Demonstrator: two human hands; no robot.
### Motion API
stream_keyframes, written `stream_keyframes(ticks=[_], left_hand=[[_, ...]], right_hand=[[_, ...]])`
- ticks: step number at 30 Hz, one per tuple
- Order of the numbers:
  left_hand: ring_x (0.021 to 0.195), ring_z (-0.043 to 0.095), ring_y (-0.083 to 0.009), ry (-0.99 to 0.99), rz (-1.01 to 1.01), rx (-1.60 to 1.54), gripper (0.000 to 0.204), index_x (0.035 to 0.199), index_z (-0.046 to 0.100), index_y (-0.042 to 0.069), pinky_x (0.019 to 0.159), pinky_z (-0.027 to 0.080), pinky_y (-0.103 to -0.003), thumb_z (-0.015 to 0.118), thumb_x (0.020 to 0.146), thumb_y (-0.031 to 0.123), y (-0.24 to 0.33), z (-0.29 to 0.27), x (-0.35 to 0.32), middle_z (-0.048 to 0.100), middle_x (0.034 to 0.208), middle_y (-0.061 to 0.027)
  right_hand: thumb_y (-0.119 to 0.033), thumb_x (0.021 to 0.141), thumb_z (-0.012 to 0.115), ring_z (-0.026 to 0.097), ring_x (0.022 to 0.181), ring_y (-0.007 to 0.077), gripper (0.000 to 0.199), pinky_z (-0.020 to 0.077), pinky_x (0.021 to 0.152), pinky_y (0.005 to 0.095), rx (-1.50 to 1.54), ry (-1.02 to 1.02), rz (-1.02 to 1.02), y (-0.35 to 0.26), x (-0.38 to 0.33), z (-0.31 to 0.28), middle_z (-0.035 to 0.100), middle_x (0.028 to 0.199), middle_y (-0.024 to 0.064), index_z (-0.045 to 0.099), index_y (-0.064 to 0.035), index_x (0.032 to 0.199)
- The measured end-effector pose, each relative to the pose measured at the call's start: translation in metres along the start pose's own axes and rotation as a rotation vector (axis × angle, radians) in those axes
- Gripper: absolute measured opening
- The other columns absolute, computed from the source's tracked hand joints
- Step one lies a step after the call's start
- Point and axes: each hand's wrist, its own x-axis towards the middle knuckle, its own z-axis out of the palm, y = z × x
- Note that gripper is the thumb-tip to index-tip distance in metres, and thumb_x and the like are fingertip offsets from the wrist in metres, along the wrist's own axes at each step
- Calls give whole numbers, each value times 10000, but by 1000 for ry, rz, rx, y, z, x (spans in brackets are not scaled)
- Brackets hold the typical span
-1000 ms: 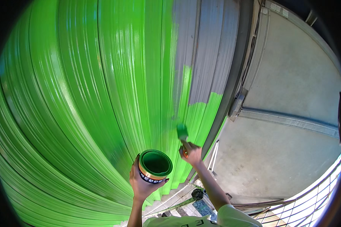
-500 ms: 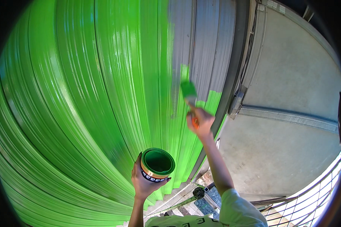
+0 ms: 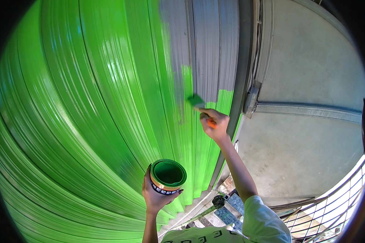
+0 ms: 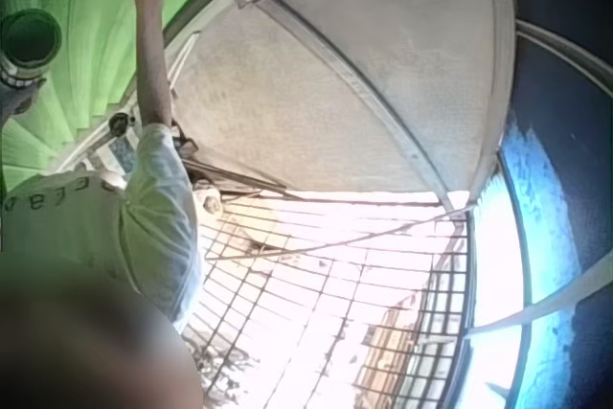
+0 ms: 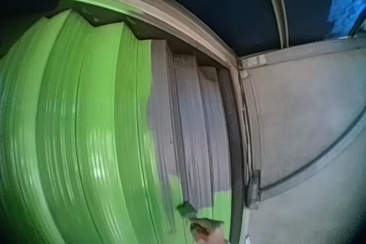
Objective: The person paints a metal roller shutter wall with green paint using a paint brush, dipping the brush into a paint bucket and applying the paint to the wall in strokes.
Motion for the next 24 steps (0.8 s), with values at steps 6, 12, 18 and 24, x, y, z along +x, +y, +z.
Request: stream_keyframes(ticks=[6,12,18,24], left_hand=[[931,613,-270,-26,-3,-45,1006,1239,397,-35,812,500,-359,895,424,280,-2,0,-3,594,1055,-158],[938,610,-270,-52,0,-49,1010,1246,395,-27,821,497,-364,895,423,279,-4,2,-3,593,1057,-157],[975,608,-225,-66,-21,-29,1044,1274,369,-23,858,502,-349,896,394,168,-6,-3,-2,595,1087,-134],[965,612,-240,-57,-32,-95,1036,1265,378,-23,846,502,-355,895,397,207,2,2,0,595,1080,-142]], right_hand=[[-58,656,608,565,480,185,285,465,465,307,1,-66,-29,24,-93,7,589,620,67,654,-60,937],[-144,661,620,552,459,226,142,451,446,318,-43,-410,194,37,-182,9,570,555,55,663,-100,788],[-97,690,615,567,475,219,90,451,446,317,14,-109,56,8,-37,10,589,597,58,628,-99,779],[-67,677,604,571,495,195,225,459,465,295,103,24,-43,22,-53,4,591,621,79,653,-58,897]])
